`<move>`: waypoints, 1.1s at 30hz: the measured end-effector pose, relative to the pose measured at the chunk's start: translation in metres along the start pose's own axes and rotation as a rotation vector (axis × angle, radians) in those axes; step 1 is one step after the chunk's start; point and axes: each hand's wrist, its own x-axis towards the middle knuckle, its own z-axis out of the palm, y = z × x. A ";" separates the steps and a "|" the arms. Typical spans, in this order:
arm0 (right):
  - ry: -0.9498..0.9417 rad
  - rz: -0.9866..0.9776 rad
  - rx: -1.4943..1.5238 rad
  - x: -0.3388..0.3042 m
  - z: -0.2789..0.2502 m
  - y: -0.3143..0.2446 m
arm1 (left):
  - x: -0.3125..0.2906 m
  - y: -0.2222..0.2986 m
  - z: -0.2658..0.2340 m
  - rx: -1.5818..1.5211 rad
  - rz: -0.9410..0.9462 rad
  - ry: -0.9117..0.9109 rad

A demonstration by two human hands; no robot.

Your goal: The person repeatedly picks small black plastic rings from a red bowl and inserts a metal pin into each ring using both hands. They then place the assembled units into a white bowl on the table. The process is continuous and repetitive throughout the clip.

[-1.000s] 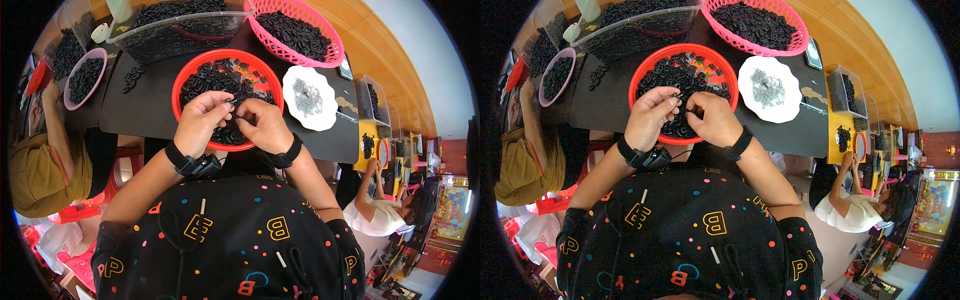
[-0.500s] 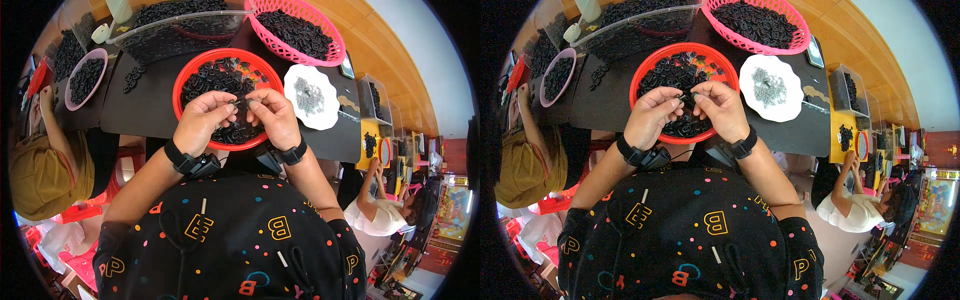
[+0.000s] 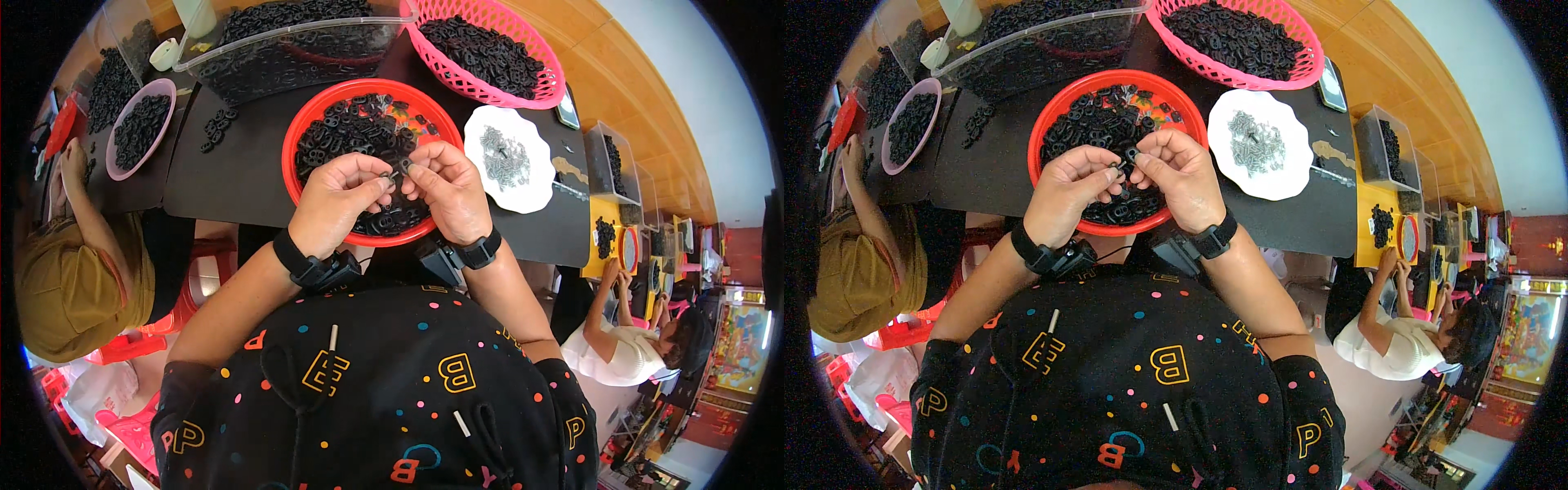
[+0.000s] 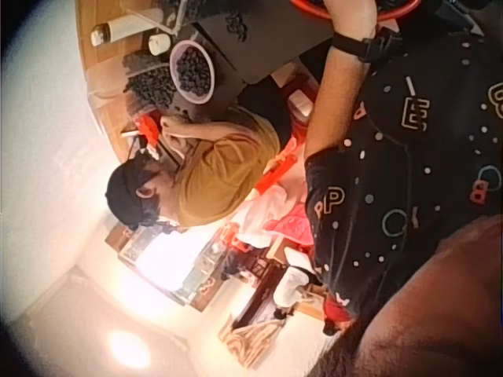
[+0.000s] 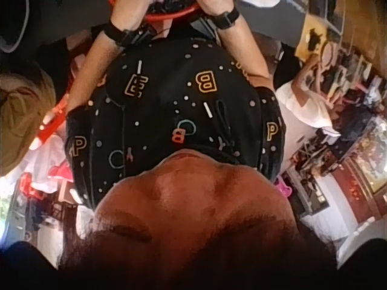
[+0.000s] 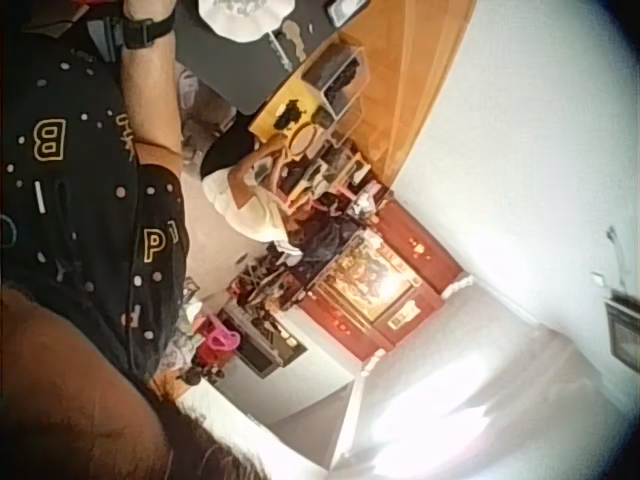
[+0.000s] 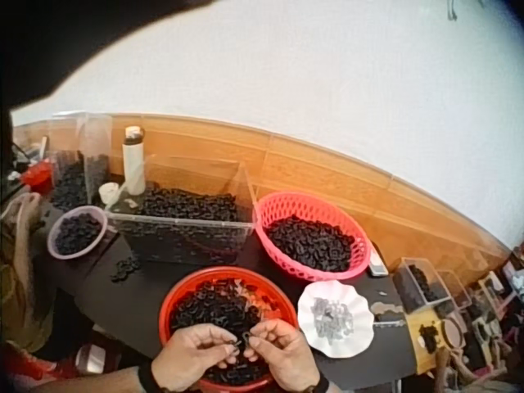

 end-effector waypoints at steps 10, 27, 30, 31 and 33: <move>0.010 -0.025 -0.046 0.001 0.001 0.003 | -0.001 0.000 0.001 0.058 -0.006 -0.002; 0.009 -0.016 -0.192 -0.001 0.006 0.002 | 0.001 -0.003 0.002 -0.011 0.038 -0.002; 0.016 -0.022 -0.212 -0.002 0.007 0.001 | -0.001 0.001 0.004 0.013 0.038 0.008; 0.019 -0.025 -0.221 -0.002 0.008 0.001 | -0.001 0.001 0.004 0.016 0.039 0.010; 0.011 -0.043 -0.236 -0.003 0.008 0.002 | -0.002 0.001 0.004 0.022 0.042 0.014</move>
